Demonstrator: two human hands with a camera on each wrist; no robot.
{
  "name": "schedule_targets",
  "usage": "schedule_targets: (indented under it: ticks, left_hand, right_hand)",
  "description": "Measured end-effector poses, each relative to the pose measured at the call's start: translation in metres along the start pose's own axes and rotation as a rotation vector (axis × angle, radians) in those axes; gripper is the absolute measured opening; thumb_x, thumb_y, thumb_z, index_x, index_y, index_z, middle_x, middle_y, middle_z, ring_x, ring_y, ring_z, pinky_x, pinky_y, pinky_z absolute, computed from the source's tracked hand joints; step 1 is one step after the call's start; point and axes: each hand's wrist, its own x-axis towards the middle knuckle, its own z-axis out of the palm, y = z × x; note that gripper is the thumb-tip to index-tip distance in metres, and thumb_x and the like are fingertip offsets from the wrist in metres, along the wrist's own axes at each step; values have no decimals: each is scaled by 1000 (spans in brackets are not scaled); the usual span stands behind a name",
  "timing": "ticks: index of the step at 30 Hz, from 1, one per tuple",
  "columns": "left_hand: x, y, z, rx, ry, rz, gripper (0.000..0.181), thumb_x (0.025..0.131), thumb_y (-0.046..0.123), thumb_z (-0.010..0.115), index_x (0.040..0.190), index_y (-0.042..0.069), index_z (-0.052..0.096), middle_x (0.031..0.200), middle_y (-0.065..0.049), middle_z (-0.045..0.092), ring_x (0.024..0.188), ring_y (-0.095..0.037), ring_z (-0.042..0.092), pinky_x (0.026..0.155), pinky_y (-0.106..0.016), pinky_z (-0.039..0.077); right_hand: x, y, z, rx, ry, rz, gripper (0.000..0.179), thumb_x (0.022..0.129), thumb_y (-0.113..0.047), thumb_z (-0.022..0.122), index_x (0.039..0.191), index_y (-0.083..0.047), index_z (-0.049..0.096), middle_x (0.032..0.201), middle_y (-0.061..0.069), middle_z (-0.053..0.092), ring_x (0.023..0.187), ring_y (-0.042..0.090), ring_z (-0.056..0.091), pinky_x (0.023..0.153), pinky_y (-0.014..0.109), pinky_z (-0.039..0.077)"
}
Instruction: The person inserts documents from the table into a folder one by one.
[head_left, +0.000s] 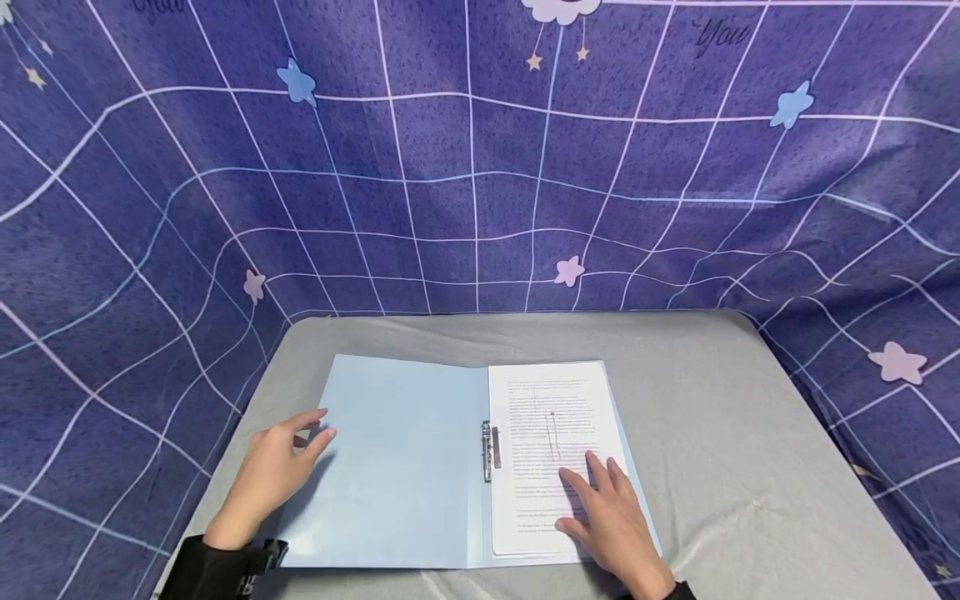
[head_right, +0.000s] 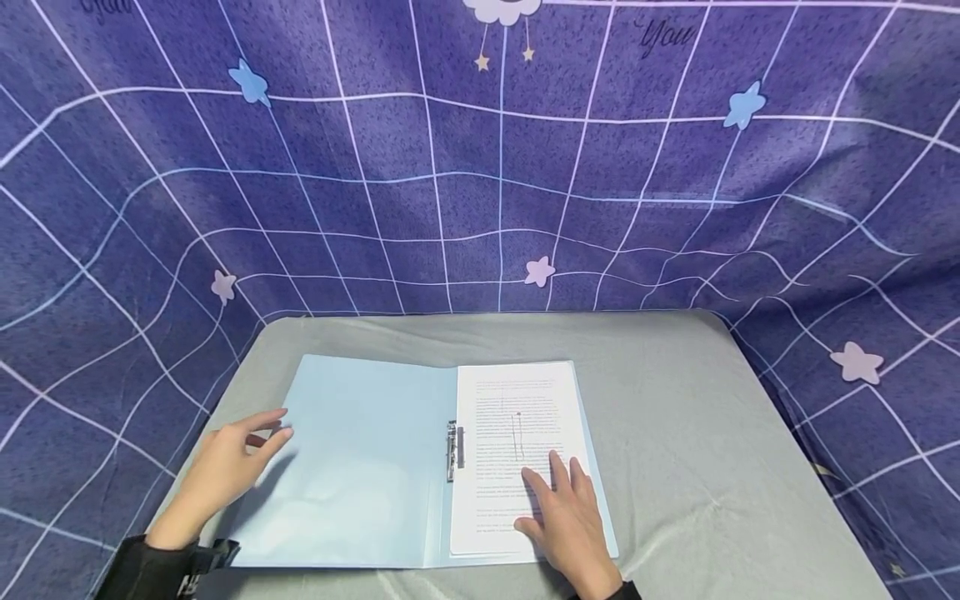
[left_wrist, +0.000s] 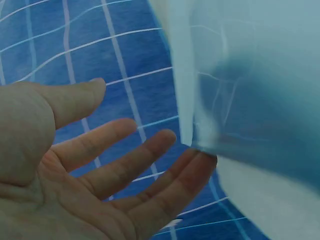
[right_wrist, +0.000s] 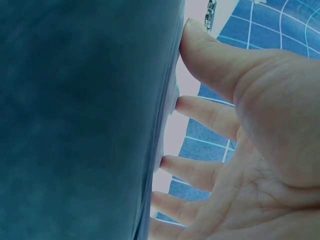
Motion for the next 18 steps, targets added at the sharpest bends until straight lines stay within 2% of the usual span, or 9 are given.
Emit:
schedule_targets:
  ticks: [6,12,15,18]
  left_hand:
    - [-3,20,-24,-36,57,114,38,94,28,67,126,6,66,113,-16,70,86,-29,70,67,-42,57]
    - [-7,44,-44,-103,52,113,37,95,32,65,127,14,66,116,-5,70,93,-18,69,72,-33,58]
    - [-8,56,-49,-136,52,127,35,94,31,66,126,17,67,116,-1,70,95,-10,67,73,-24,56]
    - [-11,68,-54,-162,45,147,33,94,29,67,126,20,67,117,2,69,97,-8,67,75,-16,54]
  right_hand:
    - [0,2,1,-9,5,-3,66,68,-41,86,125,-13,67,139,30,47,126,59,39,102,65,32]
    - [0,3,1,-10,4,-5,66,68,-41,86,125,-13,66,139,30,47,126,59,39,102,64,33]
    - [-1,2,0,-1,1,0,66,69,-41,86,125,-13,66,140,30,46,127,59,38,102,65,32]
    - [-1,1,0,6,-6,4,66,69,-40,86,126,-13,66,140,30,46,128,58,37,102,65,32]
